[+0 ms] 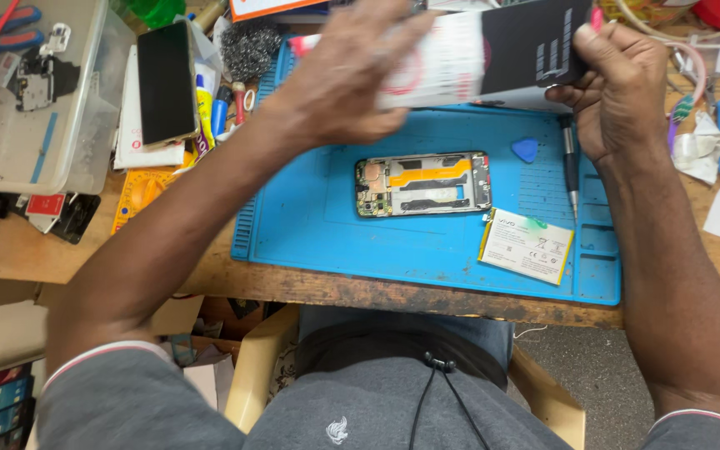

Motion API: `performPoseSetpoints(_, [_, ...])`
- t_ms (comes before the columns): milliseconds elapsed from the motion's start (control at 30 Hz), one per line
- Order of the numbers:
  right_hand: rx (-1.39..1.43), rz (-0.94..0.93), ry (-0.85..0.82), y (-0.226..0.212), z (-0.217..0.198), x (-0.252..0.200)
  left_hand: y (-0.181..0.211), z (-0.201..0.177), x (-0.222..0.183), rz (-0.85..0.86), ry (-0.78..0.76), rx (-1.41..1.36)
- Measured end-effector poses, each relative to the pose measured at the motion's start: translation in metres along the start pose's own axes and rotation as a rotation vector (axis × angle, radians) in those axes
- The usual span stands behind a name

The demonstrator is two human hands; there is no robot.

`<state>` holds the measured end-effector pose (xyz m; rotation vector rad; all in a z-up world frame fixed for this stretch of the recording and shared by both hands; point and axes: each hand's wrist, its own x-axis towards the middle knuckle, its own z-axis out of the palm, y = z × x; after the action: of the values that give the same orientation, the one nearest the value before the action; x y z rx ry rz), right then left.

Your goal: The person disassembles a mobile phone using a prying tool to remove the back cover and internal components. They remove the battery and internal boards, then handle new replacement screen components in their packaging.

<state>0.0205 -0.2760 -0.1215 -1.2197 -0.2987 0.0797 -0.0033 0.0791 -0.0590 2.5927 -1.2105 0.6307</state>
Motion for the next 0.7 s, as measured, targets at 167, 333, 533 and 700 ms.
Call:
performPoseSetpoints(167, [-0.022,-0.062,0.077,-0.001,-0.014,0.007,-0.015,-0.042,-0.05,-0.308,-0.254,-0.017])
performPoseSetpoints(333, [-0.029,-0.065,0.049,0.001,-0.01,0.004,-0.012,-0.032,-0.058,-0.264,-0.15,0.02])
performPoseSetpoints(533, [-0.055,-0.02,-0.036,-0.008,0.008,-0.004,0.029,0.027,-0.007,-0.475,-0.023,-0.776])
performPoseSetpoints(700, [-0.055,-0.064,-0.051,-0.012,0.008,-0.004,0.049,0.054,0.015,-0.592,-0.146,-1.173])
